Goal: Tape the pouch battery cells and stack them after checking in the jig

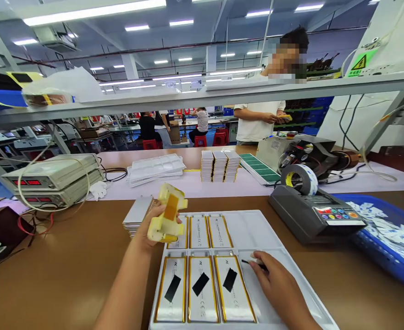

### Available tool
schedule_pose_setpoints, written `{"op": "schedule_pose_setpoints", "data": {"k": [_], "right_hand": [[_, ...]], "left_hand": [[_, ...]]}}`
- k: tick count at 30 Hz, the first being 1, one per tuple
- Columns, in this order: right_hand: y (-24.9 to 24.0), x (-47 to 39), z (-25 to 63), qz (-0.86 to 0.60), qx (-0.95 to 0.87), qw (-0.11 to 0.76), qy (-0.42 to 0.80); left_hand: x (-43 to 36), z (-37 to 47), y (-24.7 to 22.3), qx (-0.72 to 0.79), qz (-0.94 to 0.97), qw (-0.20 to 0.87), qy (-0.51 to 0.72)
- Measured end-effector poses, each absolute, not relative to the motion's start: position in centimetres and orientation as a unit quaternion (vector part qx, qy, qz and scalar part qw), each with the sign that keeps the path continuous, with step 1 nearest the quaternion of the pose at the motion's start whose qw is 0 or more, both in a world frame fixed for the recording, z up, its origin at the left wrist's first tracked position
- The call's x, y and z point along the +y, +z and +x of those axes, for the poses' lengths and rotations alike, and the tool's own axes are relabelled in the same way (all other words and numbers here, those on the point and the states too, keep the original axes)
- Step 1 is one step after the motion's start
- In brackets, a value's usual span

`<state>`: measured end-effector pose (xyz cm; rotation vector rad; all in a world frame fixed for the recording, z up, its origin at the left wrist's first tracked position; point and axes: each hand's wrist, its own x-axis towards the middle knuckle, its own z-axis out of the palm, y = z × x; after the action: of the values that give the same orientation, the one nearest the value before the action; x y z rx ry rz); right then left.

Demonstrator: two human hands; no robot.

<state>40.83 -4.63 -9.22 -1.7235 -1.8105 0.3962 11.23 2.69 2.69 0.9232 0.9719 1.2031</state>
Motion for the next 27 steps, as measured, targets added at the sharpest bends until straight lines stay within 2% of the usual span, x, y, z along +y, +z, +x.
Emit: {"op": "schedule_pose_setpoints", "data": {"k": [2,4,9,14,16,21,27], "right_hand": [[-8.6,-4.7,40.9,-0.654,-0.689,0.285,0.128],[-7.7,-4.7,40.8,-0.661,-0.698,0.254,0.108],[-5.0,-4.8,39.9,-0.675,-0.729,0.094,0.062],[-3.0,-5.4,38.5,-0.648,-0.759,-0.068,-0.018],[-2.8,-5.5,38.4,-0.640,-0.764,-0.079,-0.020],[-3.3,-5.3,38.9,-0.672,-0.739,-0.031,0.037],[-4.0,-5.7,38.5,-0.658,-0.753,-0.024,0.015]], "left_hand": [[3.3,12.7,-0.4,0.380,0.319,0.719,0.486],[3.9,13.7,-2.7,0.390,0.262,0.760,0.449],[4.9,13.8,-4.6,0.341,0.245,0.800,0.429],[4.9,13.5,-4.8,0.306,0.262,0.795,0.454],[4.8,13.6,-4.9,0.309,0.254,0.800,0.448],[4.7,13.4,-5.2,0.320,0.238,0.808,0.433],[4.6,13.3,-5.0,0.290,0.202,0.824,0.444]]}}
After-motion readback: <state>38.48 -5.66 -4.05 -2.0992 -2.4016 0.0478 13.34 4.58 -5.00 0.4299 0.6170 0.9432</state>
